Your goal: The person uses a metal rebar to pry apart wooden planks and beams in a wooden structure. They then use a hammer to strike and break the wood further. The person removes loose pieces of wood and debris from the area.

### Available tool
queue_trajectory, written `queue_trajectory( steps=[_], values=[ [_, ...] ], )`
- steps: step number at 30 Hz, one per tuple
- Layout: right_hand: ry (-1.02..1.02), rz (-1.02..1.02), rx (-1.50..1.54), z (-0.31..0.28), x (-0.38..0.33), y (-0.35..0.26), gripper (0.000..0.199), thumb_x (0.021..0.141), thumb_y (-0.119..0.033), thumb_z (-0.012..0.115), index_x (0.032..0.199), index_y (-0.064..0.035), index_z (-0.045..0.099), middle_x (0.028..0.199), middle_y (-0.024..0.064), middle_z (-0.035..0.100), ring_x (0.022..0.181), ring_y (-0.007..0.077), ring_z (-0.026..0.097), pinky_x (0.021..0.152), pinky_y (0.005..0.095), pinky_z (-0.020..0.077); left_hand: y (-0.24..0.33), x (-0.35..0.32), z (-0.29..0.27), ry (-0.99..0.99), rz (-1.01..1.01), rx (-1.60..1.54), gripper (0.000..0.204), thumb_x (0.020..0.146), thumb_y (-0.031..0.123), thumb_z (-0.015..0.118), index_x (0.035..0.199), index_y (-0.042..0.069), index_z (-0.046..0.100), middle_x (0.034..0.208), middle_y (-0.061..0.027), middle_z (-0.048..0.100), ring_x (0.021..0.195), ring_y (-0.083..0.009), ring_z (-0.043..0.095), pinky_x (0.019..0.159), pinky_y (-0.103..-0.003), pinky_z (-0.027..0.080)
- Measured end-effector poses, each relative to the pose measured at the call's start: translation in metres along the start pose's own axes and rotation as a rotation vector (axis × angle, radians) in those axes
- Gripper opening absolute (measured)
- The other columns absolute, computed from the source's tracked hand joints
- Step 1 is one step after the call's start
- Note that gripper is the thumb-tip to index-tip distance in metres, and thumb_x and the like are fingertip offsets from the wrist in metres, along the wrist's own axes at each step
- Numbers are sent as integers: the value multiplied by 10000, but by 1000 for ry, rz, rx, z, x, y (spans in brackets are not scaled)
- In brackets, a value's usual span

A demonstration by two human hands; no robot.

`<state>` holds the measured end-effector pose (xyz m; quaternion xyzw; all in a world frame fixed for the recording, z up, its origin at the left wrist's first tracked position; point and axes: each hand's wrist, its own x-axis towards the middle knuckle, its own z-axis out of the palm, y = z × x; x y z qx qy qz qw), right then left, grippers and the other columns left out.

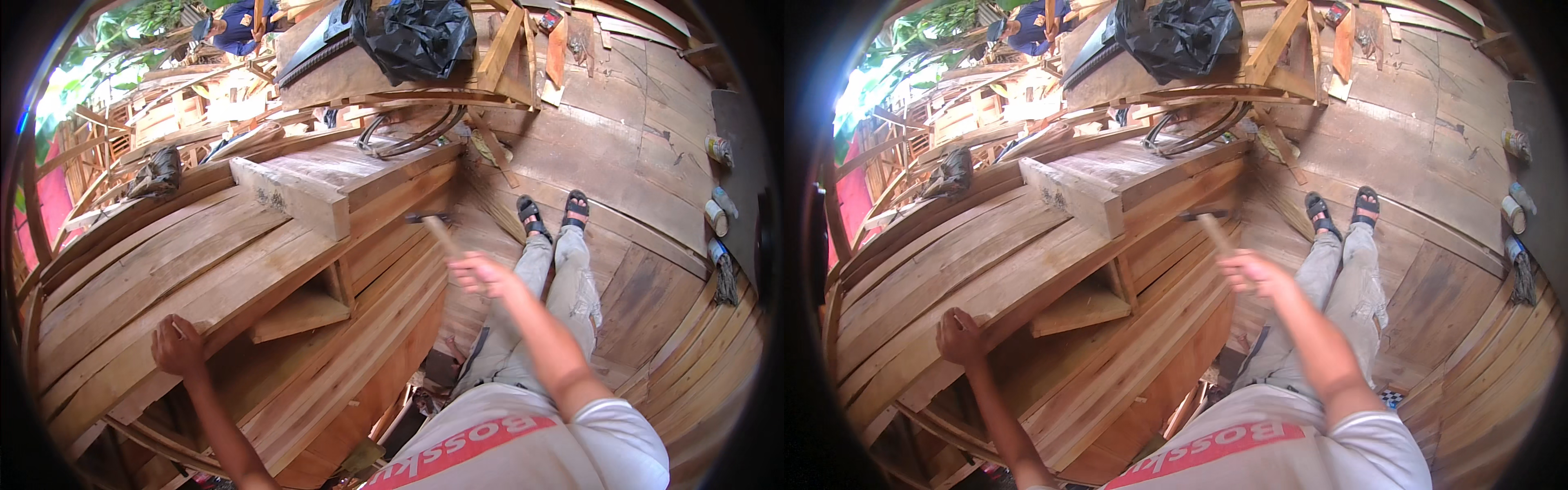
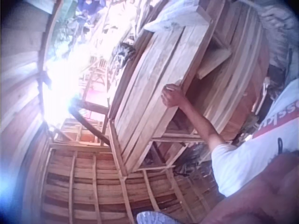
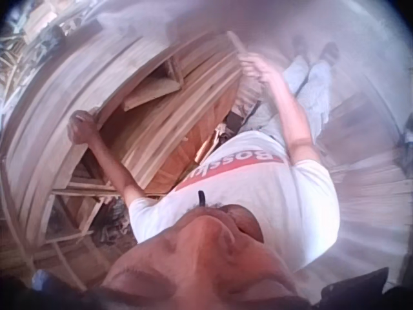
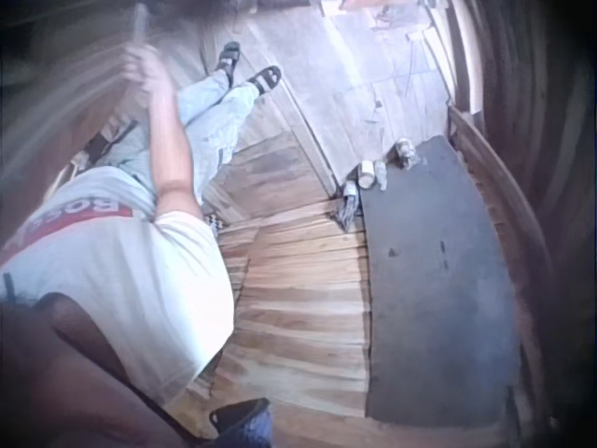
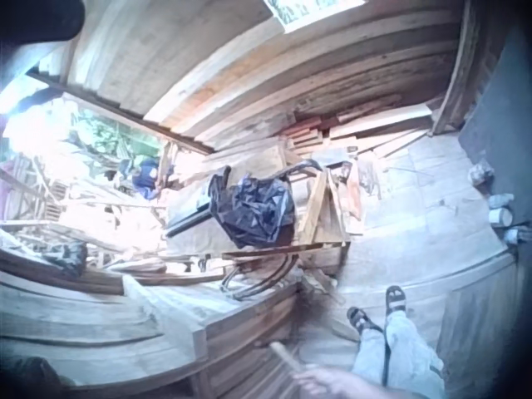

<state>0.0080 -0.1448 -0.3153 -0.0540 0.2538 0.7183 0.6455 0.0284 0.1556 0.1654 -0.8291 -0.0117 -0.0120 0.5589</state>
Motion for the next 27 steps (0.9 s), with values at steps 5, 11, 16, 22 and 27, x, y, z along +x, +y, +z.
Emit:
queue_trajectory(
  steps=[5, 11, 16, 22, 27],
  values=[
    [711, -532, 167, -168, -98, -34, 87, 818, -121, 572, 895, -86, 550, 657, -15, 499, 513, 102, 474, 454, 249, 433, 1, -2, -4, -48, -58, 10, 155, 871, 194, 572, 793, 77, 636, 651, -35, 580, 605, -235, 573, 583, -371, 463],
    [878, -724, 551, -179, -59, -26, 186, 892, -207, 472, 724, -128, 491, 626, 5, 485, 666, 173, 515, 739, 342, 453, 3, -3, -1, -36, -69, 24, 147, 869, 198, 578, 800, 81, 634, 660, -37, 582, 602, -236, 571, 581, -380, 464],
    [-30, -282, 287, 56, 97, 61, 128, 857, -196, 613, 801, -111, 534, 688, 15, 540, 572, 137, 485, 488, 306, 410, -10, 3, 4, 79, 47, 25, 163, 878, 203, 563, 791, 77, 622, 698, -77, 600, 639, -290, 588, 595, -413, 469],
    [468, -227, -16, -96, -62, -15, 164, 827, -225, 607, 918, -89, 589, 637, -26, 496, 488, 102, 446, 440, 263, 381, 4, -4, 0, -15, -83, -5, 136, 865, 174, 571, 809, 67, 633, 654, -59, 574, 615, -254, 574, 564, -392, 451],
    [1139, -820, 385, -238, -70, -42, 209, 870, -230, 537, 708, -102, 504, 569, 18, 468, 473, 147, 442, 510, 373, 431, 3, -1, -8, -10, -102, -34, 142, 865, 177, 574, 794, 68, 630, 637, -40, 569, 591, -234, 569, 562, -376, 449]
  ],
)
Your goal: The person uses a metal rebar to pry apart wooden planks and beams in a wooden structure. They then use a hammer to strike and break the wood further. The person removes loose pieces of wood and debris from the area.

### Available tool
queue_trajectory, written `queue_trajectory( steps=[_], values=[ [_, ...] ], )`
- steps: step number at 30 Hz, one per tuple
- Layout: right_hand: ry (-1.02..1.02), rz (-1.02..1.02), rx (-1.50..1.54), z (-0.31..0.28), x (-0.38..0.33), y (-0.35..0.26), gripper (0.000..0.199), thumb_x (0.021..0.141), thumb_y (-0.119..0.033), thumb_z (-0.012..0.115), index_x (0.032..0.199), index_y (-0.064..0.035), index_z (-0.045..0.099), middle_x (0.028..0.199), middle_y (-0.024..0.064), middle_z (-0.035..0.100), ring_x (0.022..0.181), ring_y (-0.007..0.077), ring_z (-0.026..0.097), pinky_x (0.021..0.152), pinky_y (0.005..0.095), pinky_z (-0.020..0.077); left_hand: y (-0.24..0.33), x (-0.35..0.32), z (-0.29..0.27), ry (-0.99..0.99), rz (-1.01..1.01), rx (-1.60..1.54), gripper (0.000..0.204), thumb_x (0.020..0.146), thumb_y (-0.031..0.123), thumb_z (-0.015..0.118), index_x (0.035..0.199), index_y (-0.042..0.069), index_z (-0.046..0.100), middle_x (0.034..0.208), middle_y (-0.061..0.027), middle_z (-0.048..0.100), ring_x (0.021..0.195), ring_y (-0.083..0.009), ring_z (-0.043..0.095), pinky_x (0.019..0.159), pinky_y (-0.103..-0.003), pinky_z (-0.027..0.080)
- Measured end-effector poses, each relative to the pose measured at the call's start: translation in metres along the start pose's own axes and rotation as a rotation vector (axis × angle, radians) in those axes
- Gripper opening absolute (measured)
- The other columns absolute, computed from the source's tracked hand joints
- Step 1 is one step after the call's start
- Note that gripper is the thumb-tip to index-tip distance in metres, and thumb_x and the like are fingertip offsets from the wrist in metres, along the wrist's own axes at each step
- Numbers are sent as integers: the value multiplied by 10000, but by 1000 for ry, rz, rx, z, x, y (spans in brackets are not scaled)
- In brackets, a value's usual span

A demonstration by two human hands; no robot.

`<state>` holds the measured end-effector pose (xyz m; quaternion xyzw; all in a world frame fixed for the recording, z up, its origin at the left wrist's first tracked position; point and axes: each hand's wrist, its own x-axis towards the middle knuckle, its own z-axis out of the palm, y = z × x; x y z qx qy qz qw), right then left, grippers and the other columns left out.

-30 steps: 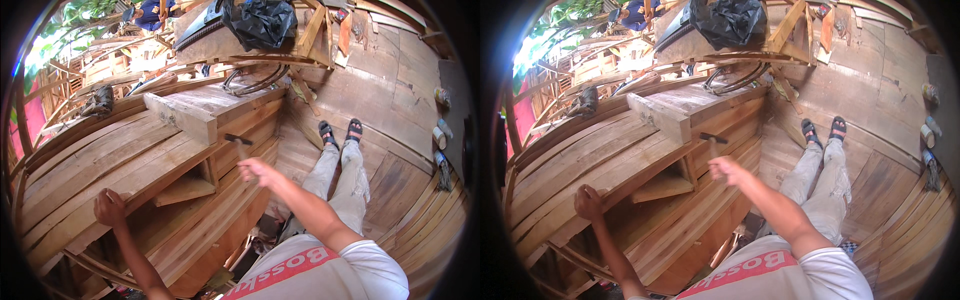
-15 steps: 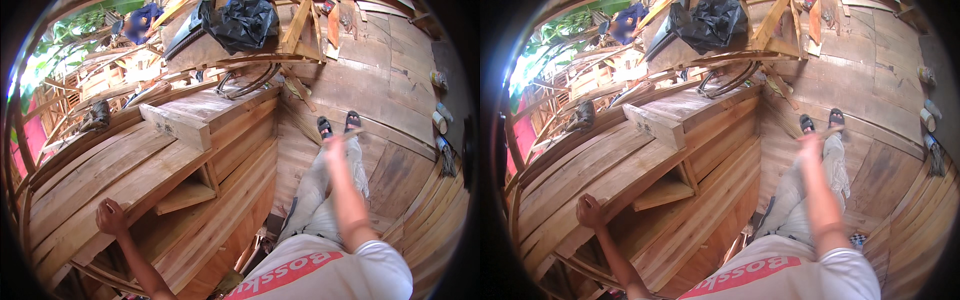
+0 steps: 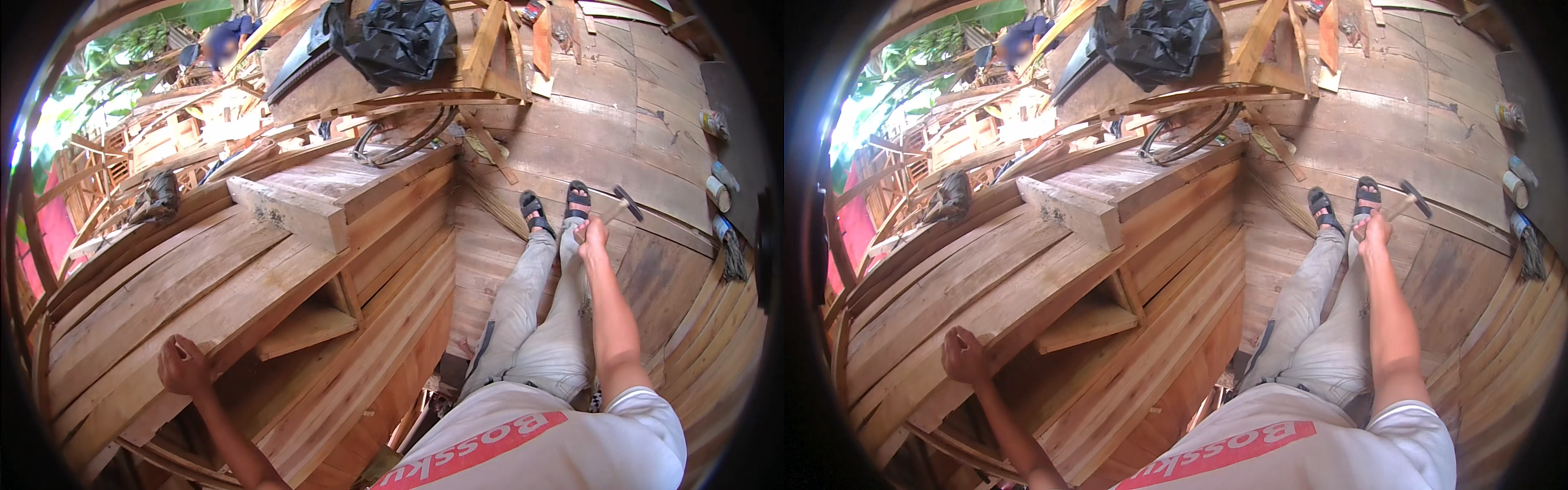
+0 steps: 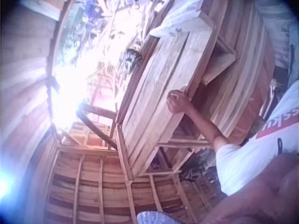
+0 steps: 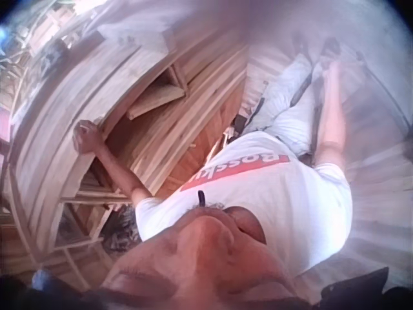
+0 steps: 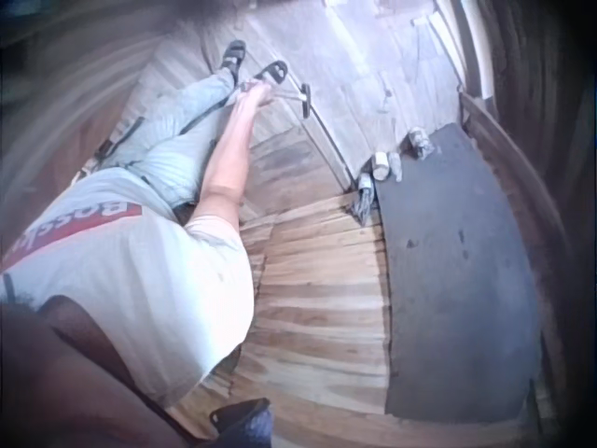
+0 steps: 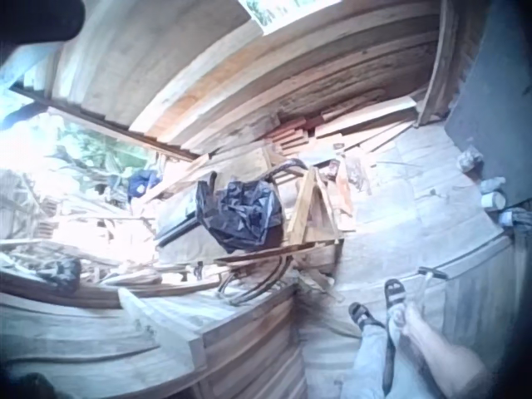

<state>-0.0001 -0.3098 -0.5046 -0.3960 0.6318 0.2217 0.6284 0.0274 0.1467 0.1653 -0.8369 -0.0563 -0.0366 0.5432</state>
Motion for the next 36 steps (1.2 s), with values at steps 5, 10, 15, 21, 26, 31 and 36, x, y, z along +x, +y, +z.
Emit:
queue_trajectory(
  steps=[5, 10, 15, 21, 26, 31, 36],
  values=[
    [-421, 348, -50, 106, -129, 89, 208, 891, -222, 521, 719, -107, 500, 598, 21, 477, 502, 160, 433, 542, 345, 391, 6, 6, -1, 5, 24, 40, 144, 861, 178, 578, 796, 64, 635, 642, -47, 573, 612, -240, 583, 579, -378, 457],
    [-1247, 966, -125, 127, -222, 59, 186, 895, -110, 572, 734, -145, 486, 618, -58, 425, 451, 64, 346, 380, 210, 281, -7, 11, 6, 9, 112, 17, 152, 858, 184, 581, 804, 55, 640, 671, -58, 589, 648, -255, 596, 596, -388, 462],
    [-489, 376, -196, 30, -85, -41, 95, 863, -162, 583, 788, -124, 539, 612, -51, 471, 475, 70, 425, 397, 226, 358, -2, 0, 1, -85, 1, 31, 157, 858, 186, 581, 795, 52, 637, 686, -58, 602, 652, -261, 598, 599, -388, 466],
    [98, 90, 26, 37, -23, 31, 157, 854, -111, 516, 700, -109, 482, 567, 14, 452, 498, 144, 461, 466, 313, 429, -1, 4, 2, -61, -21, 39, 152, 846, 193, 590, 790, 60, 637, 689, -68, 617, 661, -272, 600, 623, -394, 475],
    [-1287, 622, -231, 164, -261, 109, 90, 866, -113, 572, 885, -85, 489, 701, 4, 450, 601, 127, 408, 538, 295, 347, -4, 6, -4, 54, 100, 16, 154, 859, 175, 558, 818, 51, 638, 710, -97, 618, 692, -318, 609, 746, -437, 500],
    [-1114, 731, -435, 100, -172, -17, 169, 866, -164, 626, 1010, -110, 558, 657, -81, 425, 485, 23, 368, 389, 183, 291, -4, 0, 0, -3, 120, 43, 125, 843, 164, 572, 825, 56, 632, 768, -89, 637, 730, -309, 610, 662, -420, 474],
    [-295, 164, 69, 31, -49, -54, 67, 829, -114, 532, 765, -116, 513, 594, -22, 469, 479, 95, 432, 412, 252, 394, -2, 0, -4, -109, 10, 36, 114, 838, 173, 590, 816, 73, 640, 730, -75, 628, 705, -272, 613, 632, -399, 475]
  ],
)
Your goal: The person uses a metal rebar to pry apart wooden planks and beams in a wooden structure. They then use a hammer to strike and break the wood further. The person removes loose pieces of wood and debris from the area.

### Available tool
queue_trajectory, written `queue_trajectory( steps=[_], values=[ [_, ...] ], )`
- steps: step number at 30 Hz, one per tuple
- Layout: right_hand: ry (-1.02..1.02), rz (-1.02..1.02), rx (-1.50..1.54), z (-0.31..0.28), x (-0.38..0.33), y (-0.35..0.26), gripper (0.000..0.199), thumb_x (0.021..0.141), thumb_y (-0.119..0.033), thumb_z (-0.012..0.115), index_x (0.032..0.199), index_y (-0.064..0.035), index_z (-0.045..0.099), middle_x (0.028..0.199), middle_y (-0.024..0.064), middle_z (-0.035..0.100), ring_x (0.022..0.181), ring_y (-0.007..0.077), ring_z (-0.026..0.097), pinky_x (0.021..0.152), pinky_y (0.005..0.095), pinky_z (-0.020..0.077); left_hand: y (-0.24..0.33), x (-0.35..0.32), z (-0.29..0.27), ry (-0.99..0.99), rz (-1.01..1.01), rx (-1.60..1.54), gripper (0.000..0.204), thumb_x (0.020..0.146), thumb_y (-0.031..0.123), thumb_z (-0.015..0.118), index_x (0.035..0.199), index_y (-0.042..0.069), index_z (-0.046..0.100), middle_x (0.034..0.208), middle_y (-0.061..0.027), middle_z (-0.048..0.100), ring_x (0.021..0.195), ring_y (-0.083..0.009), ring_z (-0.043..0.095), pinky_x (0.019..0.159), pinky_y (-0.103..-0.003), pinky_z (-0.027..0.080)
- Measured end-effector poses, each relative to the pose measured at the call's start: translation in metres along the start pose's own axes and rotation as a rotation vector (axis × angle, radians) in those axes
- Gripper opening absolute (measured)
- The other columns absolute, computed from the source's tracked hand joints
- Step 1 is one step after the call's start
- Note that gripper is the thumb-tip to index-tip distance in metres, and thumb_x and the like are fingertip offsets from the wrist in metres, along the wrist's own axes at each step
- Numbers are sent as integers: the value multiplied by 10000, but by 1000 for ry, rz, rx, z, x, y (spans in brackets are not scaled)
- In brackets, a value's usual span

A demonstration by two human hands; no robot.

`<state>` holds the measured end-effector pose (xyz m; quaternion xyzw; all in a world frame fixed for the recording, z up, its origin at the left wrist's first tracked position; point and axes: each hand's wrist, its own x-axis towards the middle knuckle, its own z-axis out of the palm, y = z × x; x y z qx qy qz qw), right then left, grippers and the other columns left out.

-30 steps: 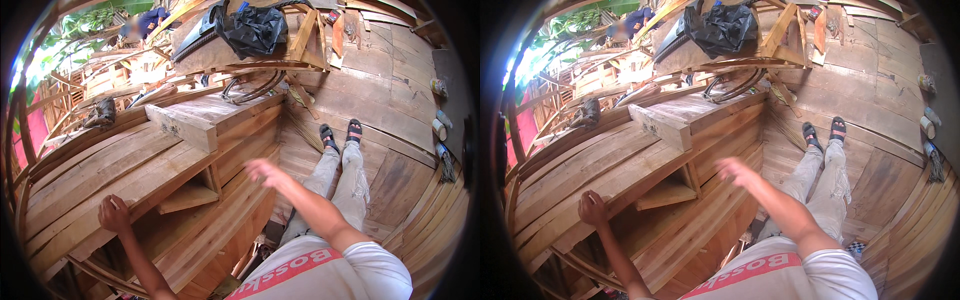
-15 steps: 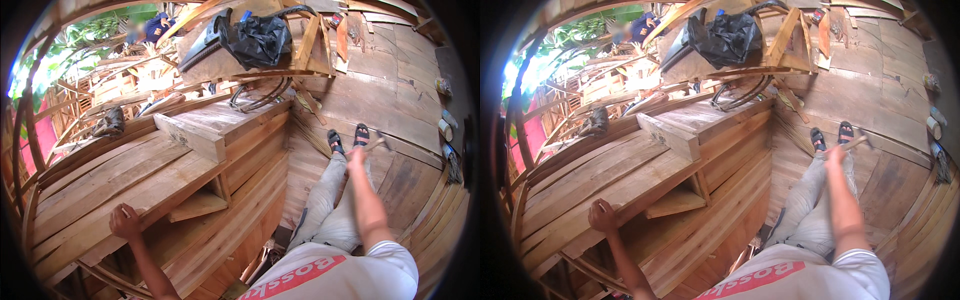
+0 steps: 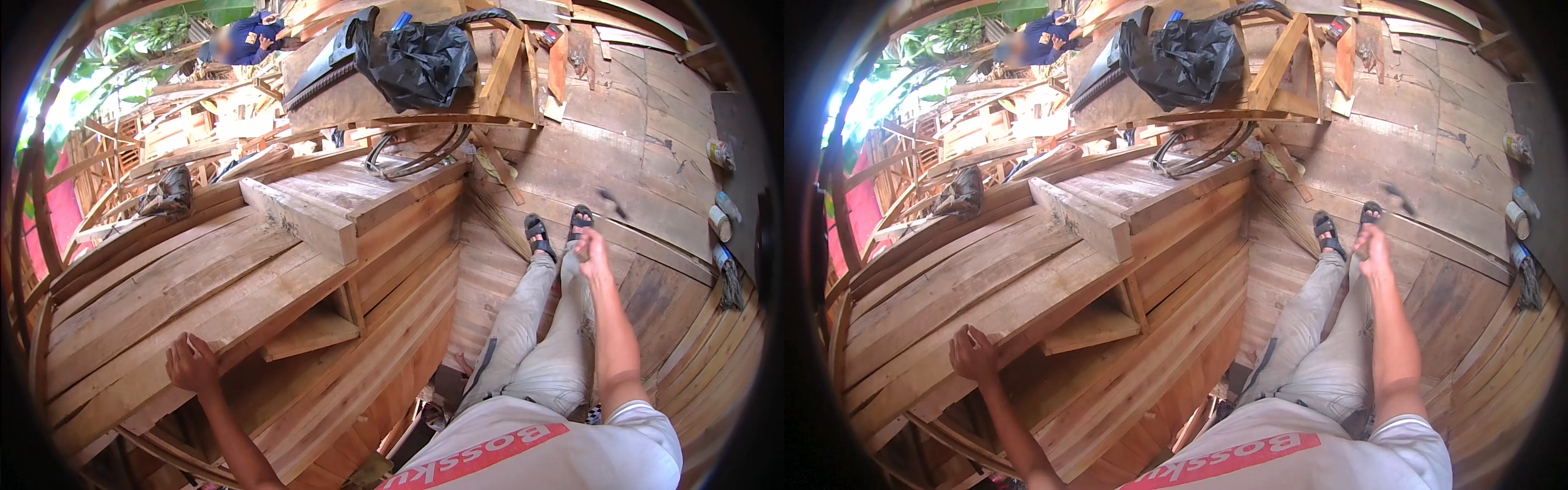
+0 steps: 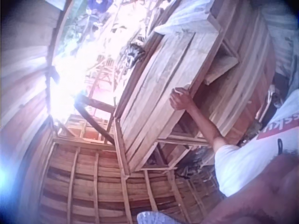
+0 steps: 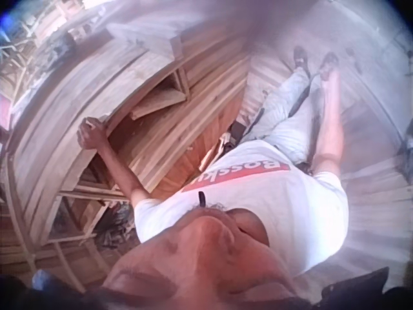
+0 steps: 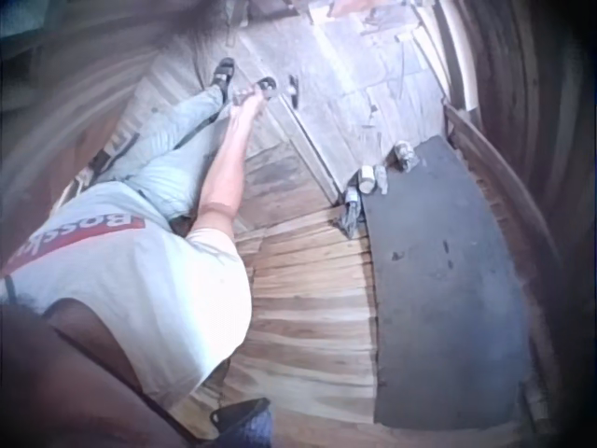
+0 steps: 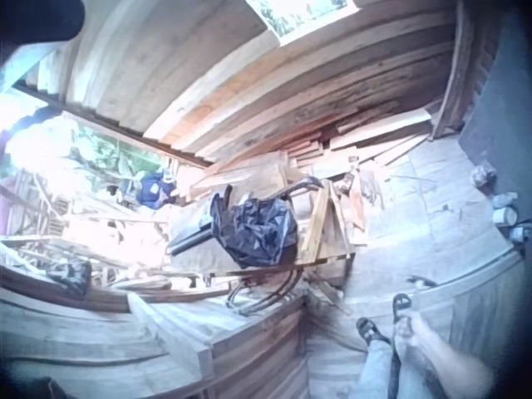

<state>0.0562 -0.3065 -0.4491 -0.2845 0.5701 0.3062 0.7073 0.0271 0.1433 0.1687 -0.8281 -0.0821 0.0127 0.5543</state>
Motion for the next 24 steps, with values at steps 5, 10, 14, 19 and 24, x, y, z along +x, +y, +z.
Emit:
queue_trajectory(
  steps=[5, 10, 14, 19, 24],
  values=[
    [259, -72, -78, 13, 28, 97, 291, 886, -260, 447, 630, -124, 468, 581, 54, 471, 546, 195, 492, 504, 389, 447, 3, 5, 5, 21, -12, -14, 115, 827, 181, 600, 828, 76, 649, 715, -78, 633, 712, -287, 617, 645, -407, 477],
    [-894, 865, -86, 195, -175, 202, 150, 855, -149, 593, 738, -111, 506, 575, -27, 429, 464, 98, 377, 447, 228, 293, -5, 4, 9, 22, 15, 3, 121, 823, 179, 592, 876, 88, 652, 825, -92, 657, 786, -319, 620, 699, -433, 474],
    [-680, 692, -429, 86, -88, 86, 119, 841, -197, 632, 885, -110, 564, 651, -64, 424, 504, 52, 387, 406, 215, 304, 2, -5, 4, 115, 67, 35, 132, 824, 177, 589, 897, 82, 644, 776, -70, 617, 741, -281, 595, 658, -415, 452],
    [19, 19, -156, -56, 31, 7, 149, 834, -223, 557, 727, -127, 520, 574, -18, 448, 558, 89, 456, 476, 242, 387, 7, 9, -2, 113, 80, -18, 120, 827, 147, 594, 907, 68, 636, 685, -56, 554, 646, -247, 549, 610, -385, 425],
    [332, -38, -16, -50, 69, 80, 219, 871, -199, 450, 695, -76, 497, 662, 73, 526, 609, 216, 522, 580, 410, 479, 4, 4, 0, 113, 72, -6, 112, 825, 157, 603, 894, 76, 639, 724, -53, 582, 691, -241, 576, 605, -370, 437]
  ],
)
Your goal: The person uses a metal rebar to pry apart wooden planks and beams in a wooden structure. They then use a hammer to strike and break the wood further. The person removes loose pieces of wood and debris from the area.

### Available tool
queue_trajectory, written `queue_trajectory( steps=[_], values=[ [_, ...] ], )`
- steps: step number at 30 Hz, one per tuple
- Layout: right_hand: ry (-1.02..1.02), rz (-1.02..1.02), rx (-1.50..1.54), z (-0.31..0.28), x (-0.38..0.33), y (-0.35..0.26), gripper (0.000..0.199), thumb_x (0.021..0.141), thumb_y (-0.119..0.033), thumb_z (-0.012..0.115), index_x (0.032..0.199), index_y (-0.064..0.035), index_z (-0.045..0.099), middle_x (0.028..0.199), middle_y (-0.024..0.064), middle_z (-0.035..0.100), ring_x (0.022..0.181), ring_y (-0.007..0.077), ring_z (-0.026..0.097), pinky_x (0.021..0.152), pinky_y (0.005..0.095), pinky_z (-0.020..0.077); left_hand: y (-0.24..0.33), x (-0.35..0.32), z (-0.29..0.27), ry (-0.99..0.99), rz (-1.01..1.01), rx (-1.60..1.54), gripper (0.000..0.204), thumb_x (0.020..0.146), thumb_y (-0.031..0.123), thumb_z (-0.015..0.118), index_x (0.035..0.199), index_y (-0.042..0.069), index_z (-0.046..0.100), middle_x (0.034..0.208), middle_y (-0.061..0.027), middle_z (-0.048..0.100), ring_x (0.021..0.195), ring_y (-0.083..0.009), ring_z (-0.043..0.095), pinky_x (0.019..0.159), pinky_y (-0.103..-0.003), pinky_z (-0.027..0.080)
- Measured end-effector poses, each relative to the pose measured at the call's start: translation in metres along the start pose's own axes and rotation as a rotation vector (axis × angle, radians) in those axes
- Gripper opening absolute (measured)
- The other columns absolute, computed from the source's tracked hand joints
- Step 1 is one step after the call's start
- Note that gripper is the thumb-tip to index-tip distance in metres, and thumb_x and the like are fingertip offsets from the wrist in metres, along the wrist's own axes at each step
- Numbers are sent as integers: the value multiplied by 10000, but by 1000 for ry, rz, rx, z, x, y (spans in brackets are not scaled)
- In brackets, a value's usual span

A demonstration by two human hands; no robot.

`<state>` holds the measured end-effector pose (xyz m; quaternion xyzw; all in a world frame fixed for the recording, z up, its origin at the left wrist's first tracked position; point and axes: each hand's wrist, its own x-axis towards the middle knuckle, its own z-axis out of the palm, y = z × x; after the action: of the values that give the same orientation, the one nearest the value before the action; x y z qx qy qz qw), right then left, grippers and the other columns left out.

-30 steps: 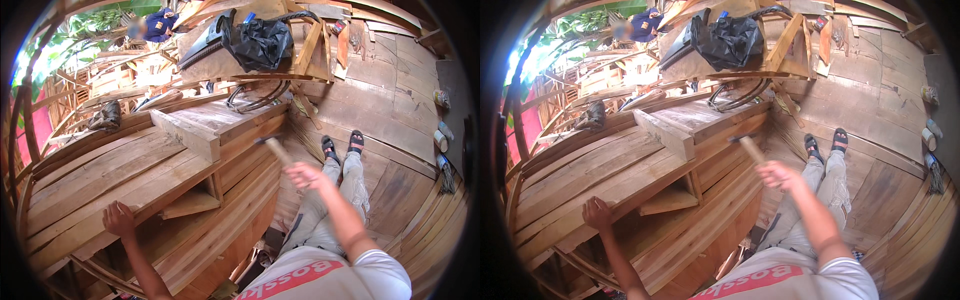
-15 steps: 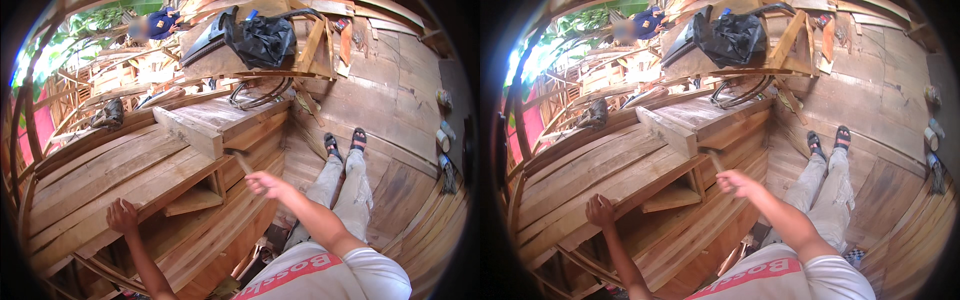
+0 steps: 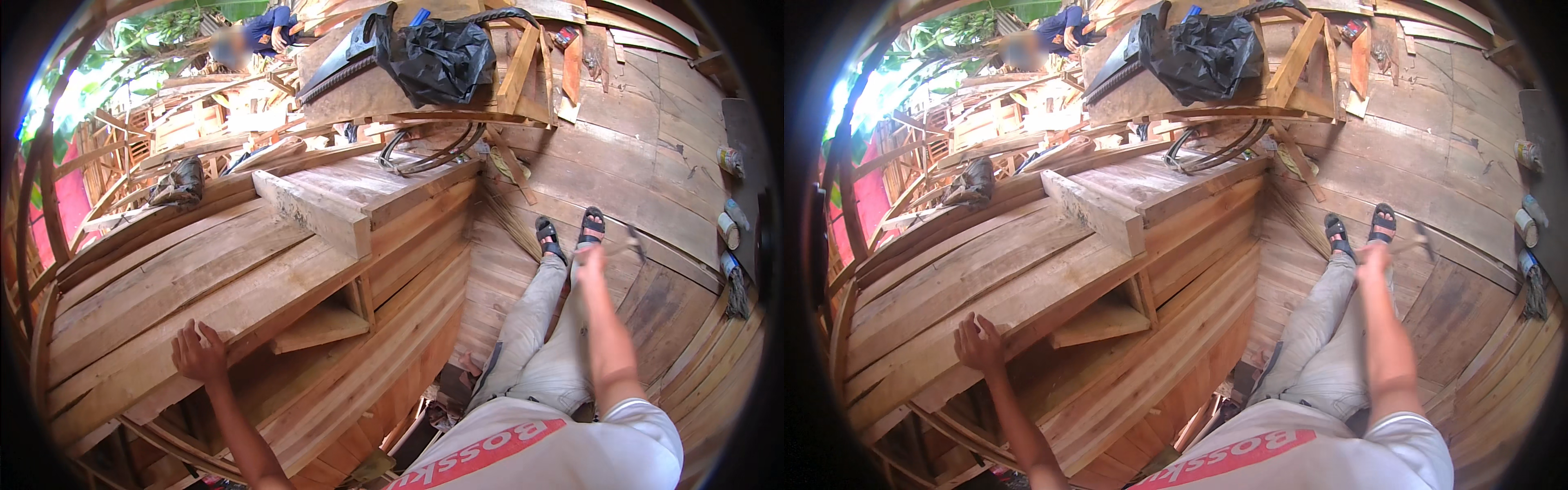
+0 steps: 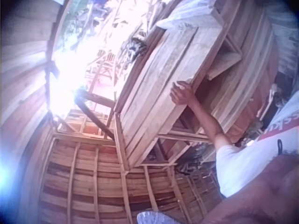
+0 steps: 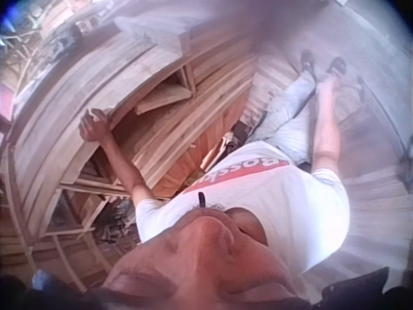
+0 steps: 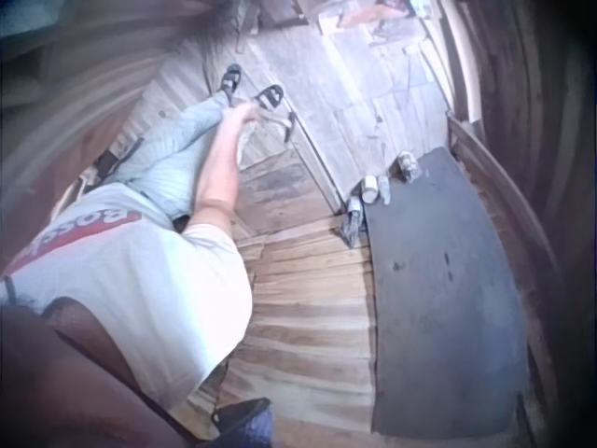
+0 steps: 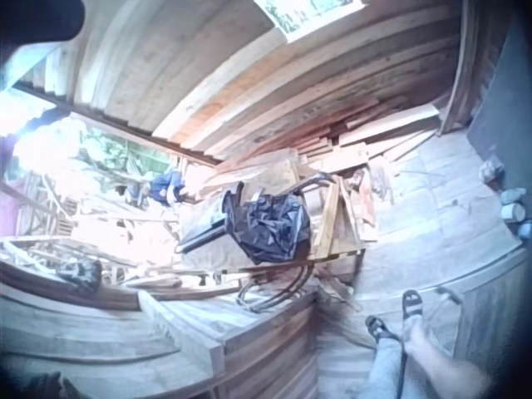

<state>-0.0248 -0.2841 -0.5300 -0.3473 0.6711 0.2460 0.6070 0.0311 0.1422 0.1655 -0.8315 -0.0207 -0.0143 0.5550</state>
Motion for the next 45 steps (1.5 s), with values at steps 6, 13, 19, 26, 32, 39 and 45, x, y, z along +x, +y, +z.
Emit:
queue_trajectory(
  steps=[6, 13, 19, 26, 32, 39, 45],
  values=[
    [-1216, 1071, -159, 159, -322, 116, 171, 873, -181, 611, 755, -123, 501, 612, -43, 441, 450, 81, 394, 408, 227, 334, -7, 4, -2, 15, 53, 52, 143, 824, 182, 608, 912, 78, 652, 807, -86, 625, 763, -287, 596, 663, -388, 454],
    [-702, 413, -436, 47, -154, -51, 140, 837, -178, 612, 934, -82, 579, 666, -46, 471, 509, 63, 410, 416, 213, 335, -6, -5, 4, -19, -5, 55, 169, 815, 201, 619, 931, 86, 664, 861, -92, 645, 811, -292, 604, 685, -390, 458],
    [-21, -31, 156, 42, -96, -52, 144, 899, -172, 484, 816, -65, 533, 650, 32, 503, 562, 155, 508, 530, 339, 488, -3, -10, 11, 70, 10, 41, 155, 810, 206, 628, 907, 94, 672, 834, -87, 651, 778, -294, 611, 677, -390, 467],
    [-1290, 982, -121, 147, -304, 117, 168, 823, -126, 642, 759, -115, 487, 587, -59, 407, 452, 85, 368, 414, 261, 317, -12, -3, 6, 89, 54, 68, 193, 805, 231, 634, 923, 85, 679, 877, -110, 662, 805, -306, 610, 687, -418, 466],
    [-772, 430, -431, 33, -151, -59, 89, 870, -187, 611, 906, -130, 554, 663, -70, 444, 487, 31, 364, 401, 202, 296, -8, -8, 7, 47, 17, 68, 178, 796, 218, 635, 924, 104, 682, 893, -92, 660, 802, -286, 607, 652, -399, 459],
    [62, 9, 43, 2, -42, -34, 151, 804, -116, 493, 657, -117, 458, 657, 27, 524, 524, 147, 487, 451, 325, 413, -5, -6, 6, 60, 8, 4, 156, 789, 204, 641, 899, 95, 662, 812, -71, 634, 753, -256, 602, 622, -379, 452],
    [-1008, 588, -411, 130, -291, 79, 136, 819, -101, 610, 787, -118, 479, 641, -26, 442, 549, 118, 413, 484, 269, 355, -7, -2, -2, -8, -36, 15, 206, 797, 218, 639, 957, 91, 661, 861, -86, 640, 812, -276, 604, 669, -402, 453]
  ],
)
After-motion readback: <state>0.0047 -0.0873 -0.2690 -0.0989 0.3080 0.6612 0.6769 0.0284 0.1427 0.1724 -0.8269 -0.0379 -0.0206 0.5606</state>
